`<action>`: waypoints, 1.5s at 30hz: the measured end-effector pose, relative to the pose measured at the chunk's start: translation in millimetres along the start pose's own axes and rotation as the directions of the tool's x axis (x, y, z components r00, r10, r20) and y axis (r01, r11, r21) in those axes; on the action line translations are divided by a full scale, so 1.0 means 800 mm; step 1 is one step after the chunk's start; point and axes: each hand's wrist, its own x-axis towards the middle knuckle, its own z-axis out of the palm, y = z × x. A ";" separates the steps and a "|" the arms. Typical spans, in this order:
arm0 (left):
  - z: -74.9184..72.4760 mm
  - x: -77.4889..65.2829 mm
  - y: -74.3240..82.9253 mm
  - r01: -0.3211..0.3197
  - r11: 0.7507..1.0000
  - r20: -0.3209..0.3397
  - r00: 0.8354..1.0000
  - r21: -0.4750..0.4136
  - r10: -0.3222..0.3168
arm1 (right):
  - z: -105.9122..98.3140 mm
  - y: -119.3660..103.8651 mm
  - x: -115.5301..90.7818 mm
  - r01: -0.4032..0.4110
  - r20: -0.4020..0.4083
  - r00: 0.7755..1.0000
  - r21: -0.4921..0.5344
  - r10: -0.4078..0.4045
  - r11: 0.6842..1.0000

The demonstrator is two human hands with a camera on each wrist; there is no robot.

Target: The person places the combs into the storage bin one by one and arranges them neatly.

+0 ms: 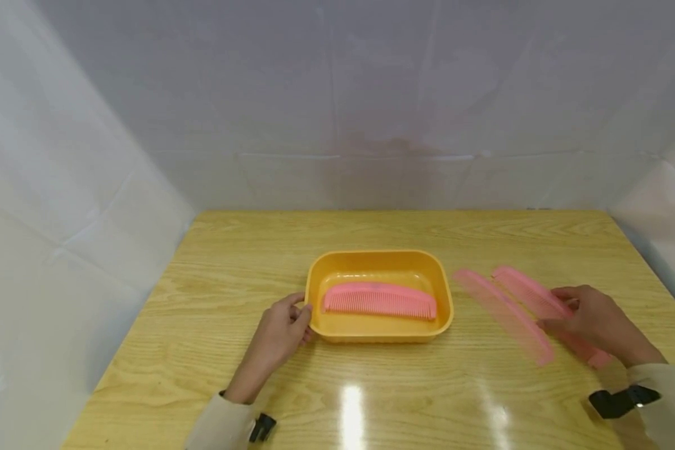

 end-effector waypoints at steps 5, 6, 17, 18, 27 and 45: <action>0.000 0.001 0.000 0.005 1.000 0.000 1.000 0.001 -0.005 | 0.000 0.000 0.000 -0.007 -0.015 1.000 0.008 0.007 1.000; 0.000 0.001 0.000 0.005 1.000 -0.001 1.000 0.001 -0.005 | 0.000 0.000 0.000 -0.007 -0.016 1.000 0.008 0.007 1.000; -0.001 0.001 -0.001 0.004 1.000 -0.003 1.000 0.005 -0.004 | -0.003 -0.003 0.001 -0.007 -0.017 1.000 0.011 0.007 1.000; -0.001 0.001 -0.001 0.003 1.000 -0.003 1.000 0.007 -0.003 | -0.004 -0.004 0.001 -0.008 -0.015 1.000 0.013 0.008 1.000; -0.001 0.001 -0.001 0.003 1.000 -0.003 1.000 0.012 -0.003 | -0.008 -0.012 0.005 0.002 -0.011 1.000 0.063 -0.001 0.998; 0.001 0.002 0.001 0.017 1.000 -0.001 1.000 0.008 -0.016 | -0.015 -0.052 0.023 0.110 -0.046 0.993 0.098 -0.106 0.989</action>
